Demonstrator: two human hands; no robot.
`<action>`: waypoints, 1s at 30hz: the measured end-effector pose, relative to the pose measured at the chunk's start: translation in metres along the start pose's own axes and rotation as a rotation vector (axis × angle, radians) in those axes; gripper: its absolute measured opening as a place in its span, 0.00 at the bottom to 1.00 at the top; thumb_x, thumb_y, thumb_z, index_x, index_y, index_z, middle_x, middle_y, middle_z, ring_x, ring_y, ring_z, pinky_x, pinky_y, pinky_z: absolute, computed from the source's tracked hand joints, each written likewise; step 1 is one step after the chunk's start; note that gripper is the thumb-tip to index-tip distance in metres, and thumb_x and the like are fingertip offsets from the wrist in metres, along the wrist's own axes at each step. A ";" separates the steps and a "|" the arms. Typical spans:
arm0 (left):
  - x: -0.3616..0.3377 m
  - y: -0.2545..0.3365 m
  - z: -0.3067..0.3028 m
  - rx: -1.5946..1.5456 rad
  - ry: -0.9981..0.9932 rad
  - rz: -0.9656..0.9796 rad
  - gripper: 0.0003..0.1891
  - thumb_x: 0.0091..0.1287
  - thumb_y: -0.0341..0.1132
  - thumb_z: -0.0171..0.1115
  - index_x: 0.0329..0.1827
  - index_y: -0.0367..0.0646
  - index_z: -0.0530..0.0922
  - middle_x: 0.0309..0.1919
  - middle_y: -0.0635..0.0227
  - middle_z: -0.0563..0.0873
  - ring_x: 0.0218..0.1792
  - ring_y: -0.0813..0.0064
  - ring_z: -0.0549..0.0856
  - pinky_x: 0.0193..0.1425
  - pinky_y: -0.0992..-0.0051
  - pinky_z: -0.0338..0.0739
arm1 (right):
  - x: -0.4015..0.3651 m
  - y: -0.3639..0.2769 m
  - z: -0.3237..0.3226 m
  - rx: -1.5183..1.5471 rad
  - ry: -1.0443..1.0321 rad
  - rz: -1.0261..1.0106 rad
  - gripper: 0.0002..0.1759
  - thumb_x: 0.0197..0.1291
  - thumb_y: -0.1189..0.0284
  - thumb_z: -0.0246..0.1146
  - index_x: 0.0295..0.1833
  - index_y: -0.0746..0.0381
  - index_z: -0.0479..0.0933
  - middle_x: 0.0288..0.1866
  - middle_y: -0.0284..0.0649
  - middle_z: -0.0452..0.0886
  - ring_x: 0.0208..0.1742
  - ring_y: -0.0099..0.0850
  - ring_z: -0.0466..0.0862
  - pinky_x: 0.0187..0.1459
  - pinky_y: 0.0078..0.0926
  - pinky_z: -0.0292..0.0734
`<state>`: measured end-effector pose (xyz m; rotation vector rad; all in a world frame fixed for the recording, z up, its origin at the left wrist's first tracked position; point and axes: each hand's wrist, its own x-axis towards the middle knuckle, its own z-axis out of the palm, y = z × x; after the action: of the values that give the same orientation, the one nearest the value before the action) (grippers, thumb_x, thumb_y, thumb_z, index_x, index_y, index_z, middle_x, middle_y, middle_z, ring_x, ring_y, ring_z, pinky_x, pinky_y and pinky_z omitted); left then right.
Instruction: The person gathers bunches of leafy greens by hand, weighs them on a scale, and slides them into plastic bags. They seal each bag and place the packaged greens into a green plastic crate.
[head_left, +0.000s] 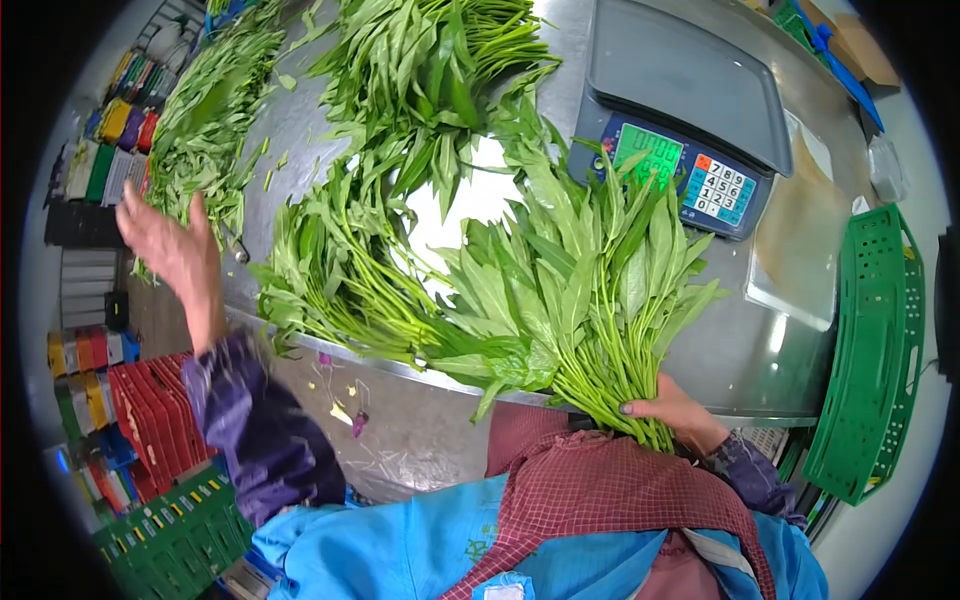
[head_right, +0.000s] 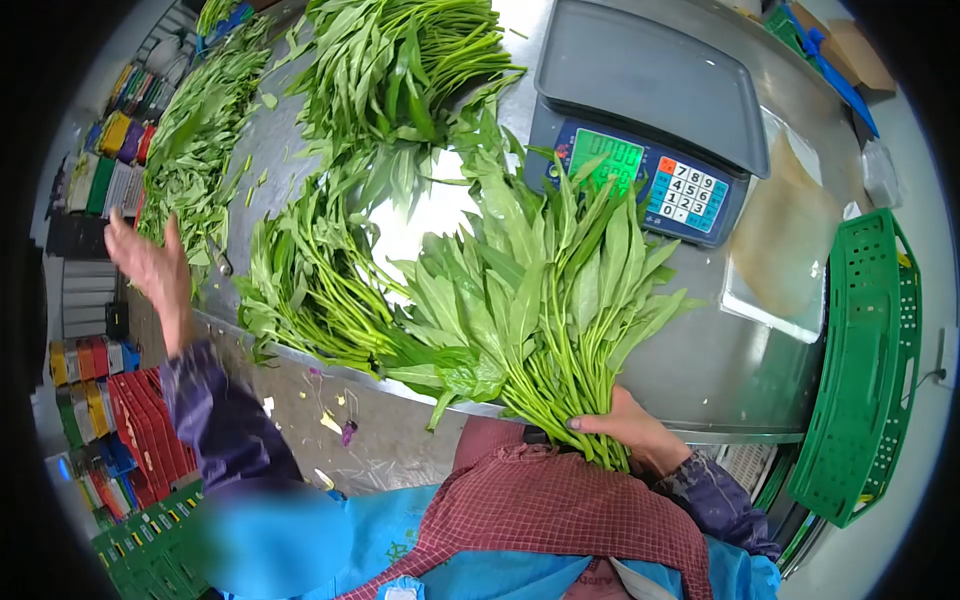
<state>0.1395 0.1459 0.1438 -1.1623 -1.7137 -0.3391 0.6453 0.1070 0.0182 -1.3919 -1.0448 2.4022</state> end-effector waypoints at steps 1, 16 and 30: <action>0.000 0.017 -0.031 -0.135 -0.105 -0.037 0.35 0.56 0.31 0.63 0.65 0.33 0.56 0.54 0.45 0.69 0.58 0.52 0.67 0.63 0.61 0.60 | 0.000 0.002 -0.001 0.001 -0.004 0.005 0.38 0.45 0.73 0.68 0.62 0.67 0.60 0.54 0.41 0.72 0.54 0.28 0.72 0.57 0.26 0.66; -0.183 0.239 -0.182 -1.875 -2.467 -1.367 0.26 0.65 0.48 0.56 0.60 0.40 0.67 0.53 0.67 0.75 0.47 0.81 0.75 0.47 0.80 0.73 | 0.000 0.001 -0.001 -0.011 -0.068 -0.026 0.39 0.46 0.73 0.69 0.63 0.66 0.59 0.56 0.40 0.71 0.57 0.28 0.70 0.59 0.26 0.64; -0.199 0.291 -0.171 -2.032 -1.939 -2.016 0.20 0.66 0.38 0.55 0.57 0.37 0.68 0.51 0.63 0.77 0.51 0.71 0.76 0.54 0.72 0.72 | 0.010 0.025 -0.014 0.317 -0.035 0.037 0.23 0.61 0.72 0.57 0.60 0.66 0.62 0.53 0.40 0.73 0.49 0.25 0.75 0.48 0.24 0.74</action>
<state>0.4844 0.0679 -0.0261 -0.2472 0.7637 0.8698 0.6559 0.1002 -0.0092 -1.2714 -0.6129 2.4898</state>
